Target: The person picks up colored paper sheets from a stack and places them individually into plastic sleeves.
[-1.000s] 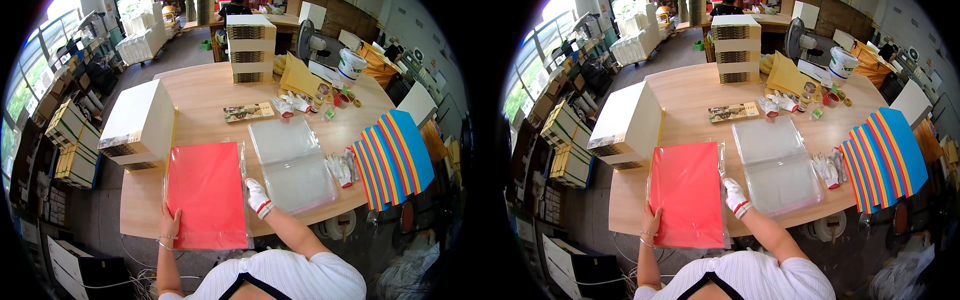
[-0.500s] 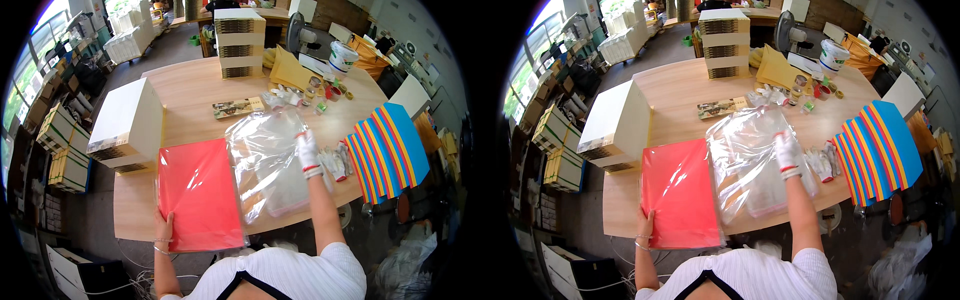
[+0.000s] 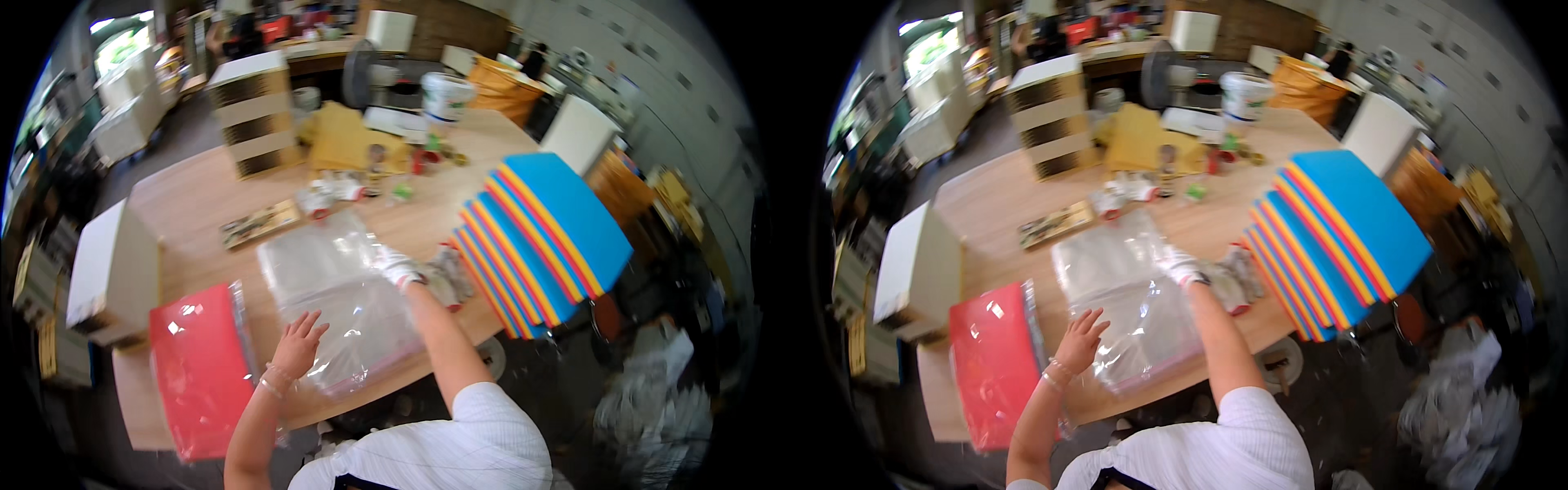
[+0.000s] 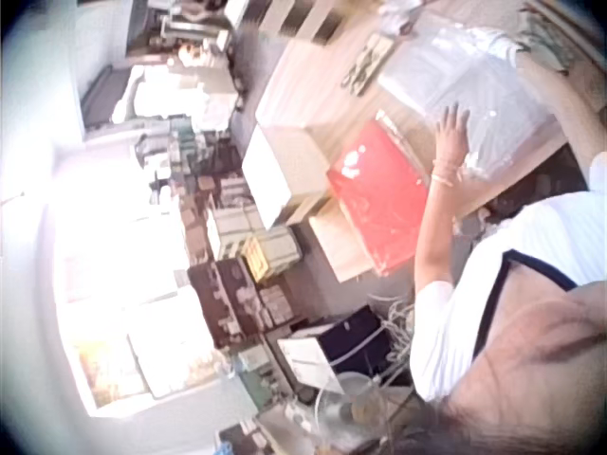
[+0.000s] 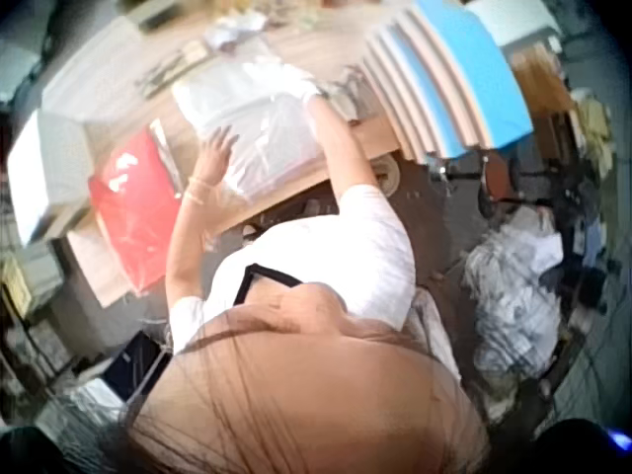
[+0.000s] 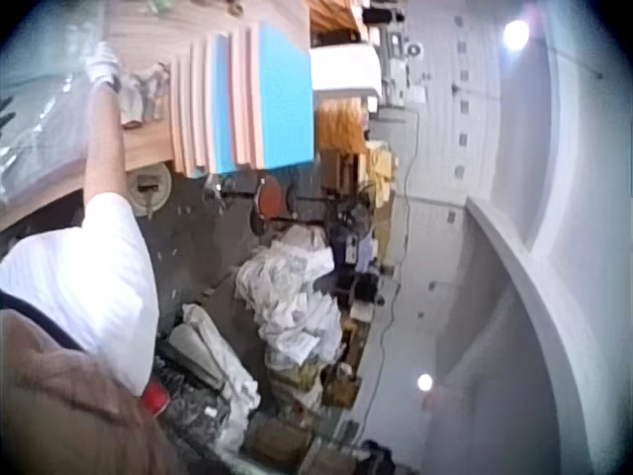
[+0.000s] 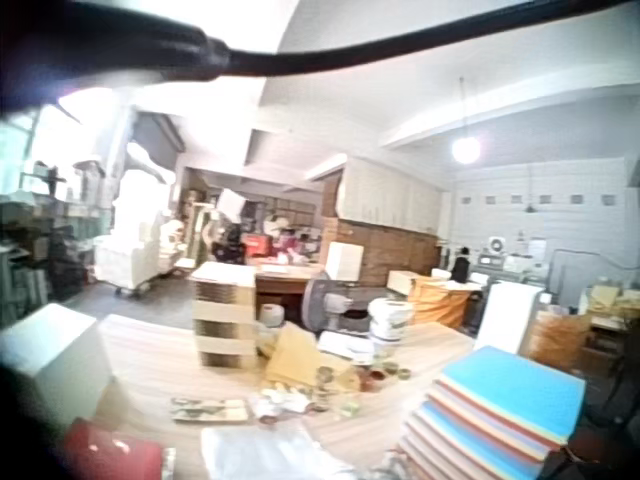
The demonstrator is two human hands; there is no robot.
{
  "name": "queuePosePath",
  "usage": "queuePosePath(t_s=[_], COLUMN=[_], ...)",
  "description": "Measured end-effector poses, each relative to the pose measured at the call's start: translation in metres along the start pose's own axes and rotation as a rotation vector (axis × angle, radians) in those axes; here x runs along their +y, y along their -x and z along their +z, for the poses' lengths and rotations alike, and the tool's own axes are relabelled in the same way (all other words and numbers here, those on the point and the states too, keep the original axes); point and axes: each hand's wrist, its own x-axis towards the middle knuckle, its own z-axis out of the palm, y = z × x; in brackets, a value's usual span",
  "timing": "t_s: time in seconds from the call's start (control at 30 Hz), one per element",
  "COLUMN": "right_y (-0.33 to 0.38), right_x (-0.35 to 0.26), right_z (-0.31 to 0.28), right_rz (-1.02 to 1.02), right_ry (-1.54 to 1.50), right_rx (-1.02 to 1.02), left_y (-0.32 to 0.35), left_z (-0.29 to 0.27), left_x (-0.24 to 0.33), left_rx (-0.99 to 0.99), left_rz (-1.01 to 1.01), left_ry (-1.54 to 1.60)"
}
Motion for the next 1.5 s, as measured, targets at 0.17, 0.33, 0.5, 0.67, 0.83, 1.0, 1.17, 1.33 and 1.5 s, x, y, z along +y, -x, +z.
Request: queuePosePath(t_s=[0.17,0.33,0.5,0.67,0.83,1.0,1.17,1.33,1.5], right_y=[0.124,0.313,0.363,0.341,0.343,0.337,0.337,0.338,0.348], right_x=[0.032,0.107,0.161,0.181,0.177,0.174,0.172,0.174,0.175], right_z=[-0.098,-0.243,-0.326,-0.332,-0.335,-0.335,-0.334,-0.337,-0.349], right_rz=[-0.527,-0.533,-0.039,0.016,0.096,0.113,0.036,0.094,-0.063], right_ry=[-0.069,0.128,0.304,0.584,0.544,0.555,0.597,0.585,0.461], right_rx=[0.439,0.829,0.848,0.600,0.566,0.533,0.548,0.520,0.408], left_y=[-0.057,-0.069,-0.080,-0.072,-0.052,-0.032,-0.031,-0.035,-0.028], left_z=[0.105,0.153,0.167,0.166,0.172,0.179,0.166,0.155,0.159], left_x=[0.029,0.054,0.073,0.098,0.124,0.140,0.152,0.152,0.146], left_rx=[-0.392,-0.161,0.096,0.320,0.385,0.322,0.289,0.282,0.278], left_rz=[-0.460,-0.647,-0.590,-0.377,-0.231,-0.241,-0.273,-0.259,-0.240], left_ry=[-0.297,-0.233,-0.243,-0.075,0.117,0.171,0.224,0.204,0.242])
